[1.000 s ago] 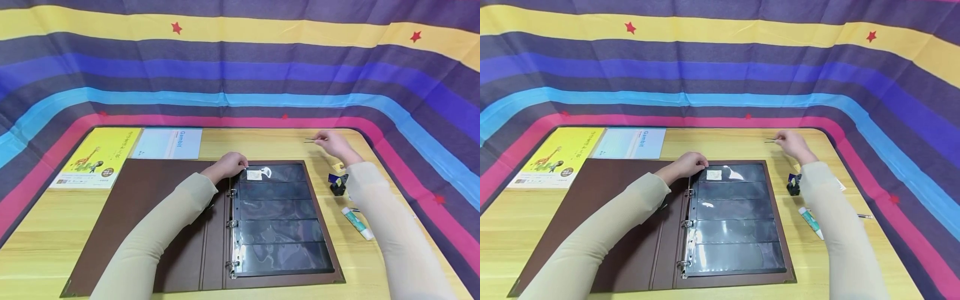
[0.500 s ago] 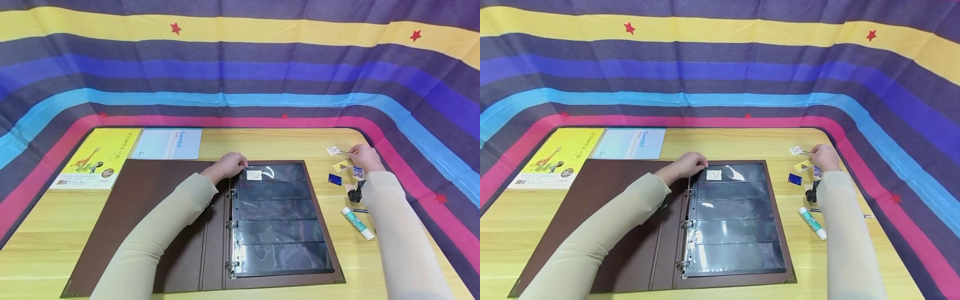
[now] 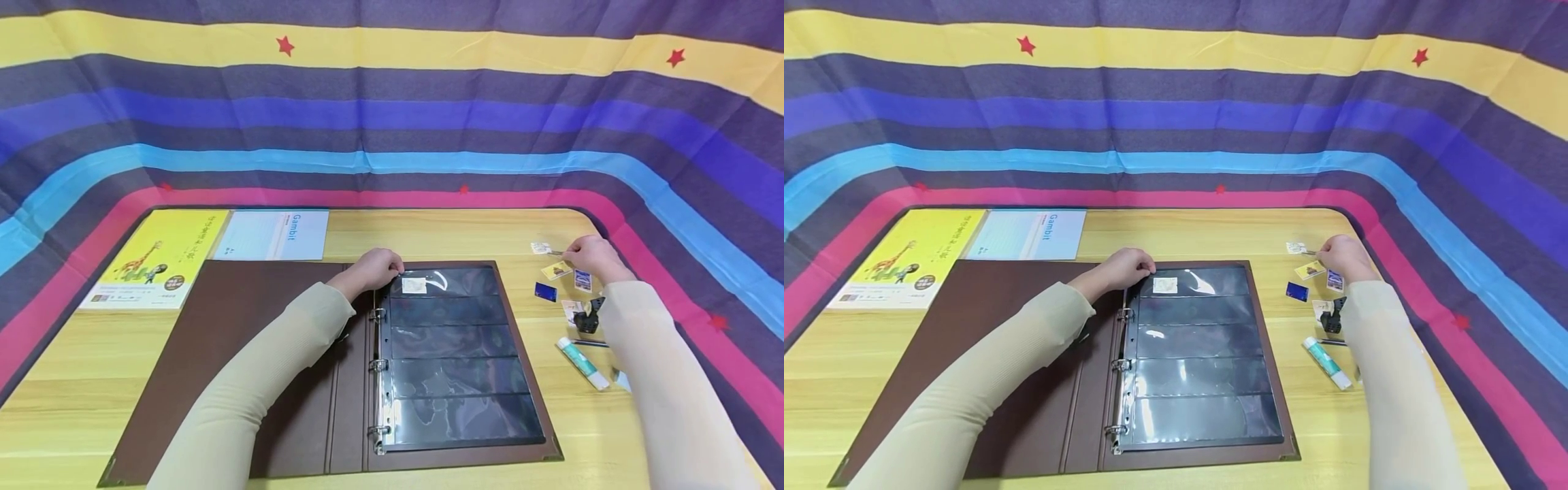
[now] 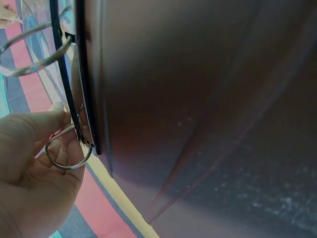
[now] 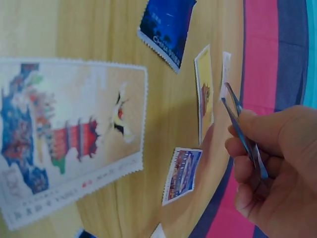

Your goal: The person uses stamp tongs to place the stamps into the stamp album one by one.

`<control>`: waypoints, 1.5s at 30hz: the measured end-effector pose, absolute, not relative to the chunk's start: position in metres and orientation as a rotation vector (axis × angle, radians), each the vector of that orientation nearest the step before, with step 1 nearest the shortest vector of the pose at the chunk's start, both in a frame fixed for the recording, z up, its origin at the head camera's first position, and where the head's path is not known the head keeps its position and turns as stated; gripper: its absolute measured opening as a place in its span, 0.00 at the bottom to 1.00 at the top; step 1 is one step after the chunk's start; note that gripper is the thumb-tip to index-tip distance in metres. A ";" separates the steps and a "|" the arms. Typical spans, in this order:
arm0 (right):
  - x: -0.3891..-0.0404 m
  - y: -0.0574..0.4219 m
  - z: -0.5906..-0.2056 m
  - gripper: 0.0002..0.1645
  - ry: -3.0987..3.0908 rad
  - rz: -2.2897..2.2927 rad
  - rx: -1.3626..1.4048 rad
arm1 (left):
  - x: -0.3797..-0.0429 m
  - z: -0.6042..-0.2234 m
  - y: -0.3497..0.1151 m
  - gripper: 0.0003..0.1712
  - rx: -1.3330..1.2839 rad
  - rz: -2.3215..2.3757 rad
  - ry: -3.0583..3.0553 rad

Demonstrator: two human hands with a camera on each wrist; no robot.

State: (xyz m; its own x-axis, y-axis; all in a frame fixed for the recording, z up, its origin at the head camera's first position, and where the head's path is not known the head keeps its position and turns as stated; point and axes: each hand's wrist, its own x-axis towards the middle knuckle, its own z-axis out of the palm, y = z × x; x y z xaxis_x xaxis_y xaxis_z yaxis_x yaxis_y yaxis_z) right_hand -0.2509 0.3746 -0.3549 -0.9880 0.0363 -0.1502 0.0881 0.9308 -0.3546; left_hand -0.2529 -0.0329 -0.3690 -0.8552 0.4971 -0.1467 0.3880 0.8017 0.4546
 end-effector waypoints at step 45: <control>-0.258 0.348 -0.347 0.15 2.937 -0.402 -0.003 | -0.253 -0.369 -0.033 0.12 0.739 0.578 2.756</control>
State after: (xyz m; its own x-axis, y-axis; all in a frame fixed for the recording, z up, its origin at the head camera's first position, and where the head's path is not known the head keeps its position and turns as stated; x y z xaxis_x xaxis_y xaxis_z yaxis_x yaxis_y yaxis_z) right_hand -0.2580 0.3479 -0.3467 -0.9842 -0.0260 -0.1749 0.0219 0.9636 -0.2666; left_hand -0.2530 -0.0333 -0.3691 -0.8463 0.5198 -0.1168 0.4291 0.7950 0.4287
